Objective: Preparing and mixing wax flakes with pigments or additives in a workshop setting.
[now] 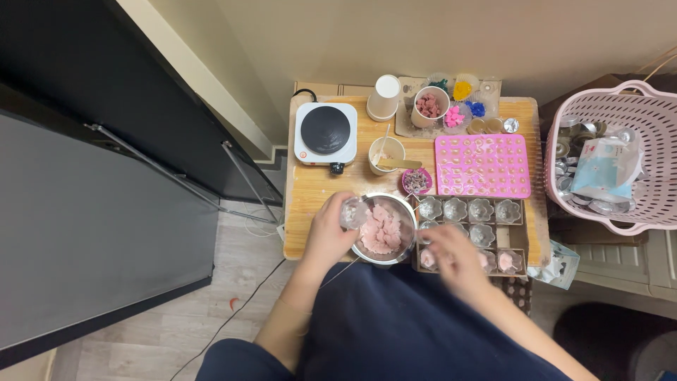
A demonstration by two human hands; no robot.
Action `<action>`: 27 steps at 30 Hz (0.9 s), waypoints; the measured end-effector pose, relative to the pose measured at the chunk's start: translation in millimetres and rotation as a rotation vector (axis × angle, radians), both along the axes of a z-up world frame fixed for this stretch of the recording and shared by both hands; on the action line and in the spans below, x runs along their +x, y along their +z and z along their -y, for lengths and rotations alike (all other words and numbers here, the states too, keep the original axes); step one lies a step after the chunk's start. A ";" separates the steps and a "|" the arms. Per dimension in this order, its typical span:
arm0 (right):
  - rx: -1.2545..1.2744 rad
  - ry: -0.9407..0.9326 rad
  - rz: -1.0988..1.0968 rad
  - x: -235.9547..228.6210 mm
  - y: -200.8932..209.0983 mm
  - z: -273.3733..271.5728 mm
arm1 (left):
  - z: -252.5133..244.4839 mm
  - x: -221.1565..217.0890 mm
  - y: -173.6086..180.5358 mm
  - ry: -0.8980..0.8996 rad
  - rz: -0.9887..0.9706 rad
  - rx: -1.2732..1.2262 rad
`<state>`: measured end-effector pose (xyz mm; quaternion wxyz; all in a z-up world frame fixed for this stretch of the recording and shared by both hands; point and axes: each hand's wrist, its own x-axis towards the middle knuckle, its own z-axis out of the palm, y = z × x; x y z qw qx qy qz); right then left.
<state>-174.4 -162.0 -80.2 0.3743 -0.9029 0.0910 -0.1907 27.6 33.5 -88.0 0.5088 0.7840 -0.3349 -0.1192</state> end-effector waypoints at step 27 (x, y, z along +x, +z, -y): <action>-0.855 0.531 -0.359 3.1 -45.1 -15.2 | -33.9 -37.6 -71.4 0.133 -0.140 0.064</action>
